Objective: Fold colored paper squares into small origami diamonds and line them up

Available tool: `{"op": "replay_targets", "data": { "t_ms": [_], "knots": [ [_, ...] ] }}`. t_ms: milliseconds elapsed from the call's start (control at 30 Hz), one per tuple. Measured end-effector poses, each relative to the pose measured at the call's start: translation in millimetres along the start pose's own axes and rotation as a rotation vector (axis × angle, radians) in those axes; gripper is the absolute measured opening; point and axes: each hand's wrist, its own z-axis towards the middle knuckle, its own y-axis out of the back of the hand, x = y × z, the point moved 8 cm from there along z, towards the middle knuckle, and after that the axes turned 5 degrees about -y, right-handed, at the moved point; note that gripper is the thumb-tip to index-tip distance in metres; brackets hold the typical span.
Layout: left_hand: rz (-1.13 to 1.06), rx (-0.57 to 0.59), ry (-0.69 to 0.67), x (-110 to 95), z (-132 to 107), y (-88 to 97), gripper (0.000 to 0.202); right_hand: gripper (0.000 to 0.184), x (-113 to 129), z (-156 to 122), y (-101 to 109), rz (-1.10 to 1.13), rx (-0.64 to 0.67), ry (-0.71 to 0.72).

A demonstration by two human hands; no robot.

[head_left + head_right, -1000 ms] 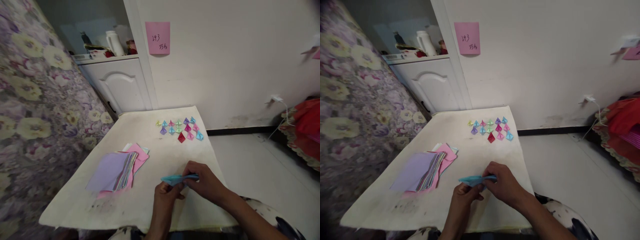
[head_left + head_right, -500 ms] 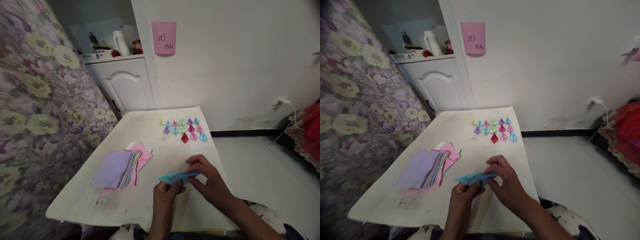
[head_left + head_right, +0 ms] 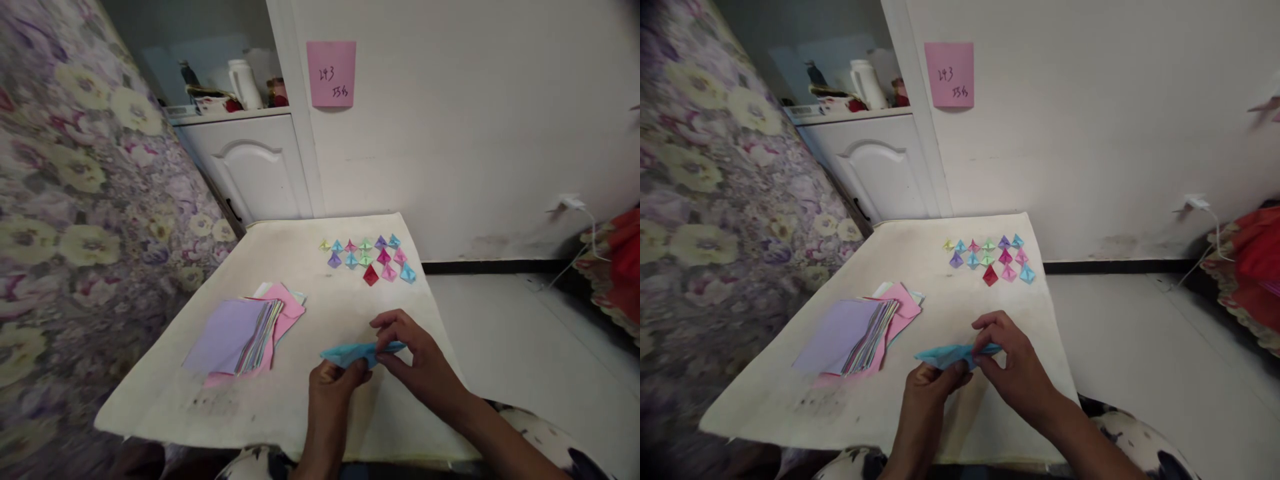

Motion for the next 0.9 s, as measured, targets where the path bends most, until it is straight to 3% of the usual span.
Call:
{"op": "replay_targets", "data": {
  "t_ms": [533, 900],
  "knots": [
    [-0.004, 0.012, -0.011, 0.2, 1.2, 0.2, 0.019, 0.019, 1.5, -1.2, -3.3, -0.048, 0.012, 0.071],
    [0.022, 0.009, -0.035, -2.2, -0.1, 0.3, 0.016, 0.013, -3.2, 1.3, -4.5, -0.031, 0.024, -0.023]
  ]
}}
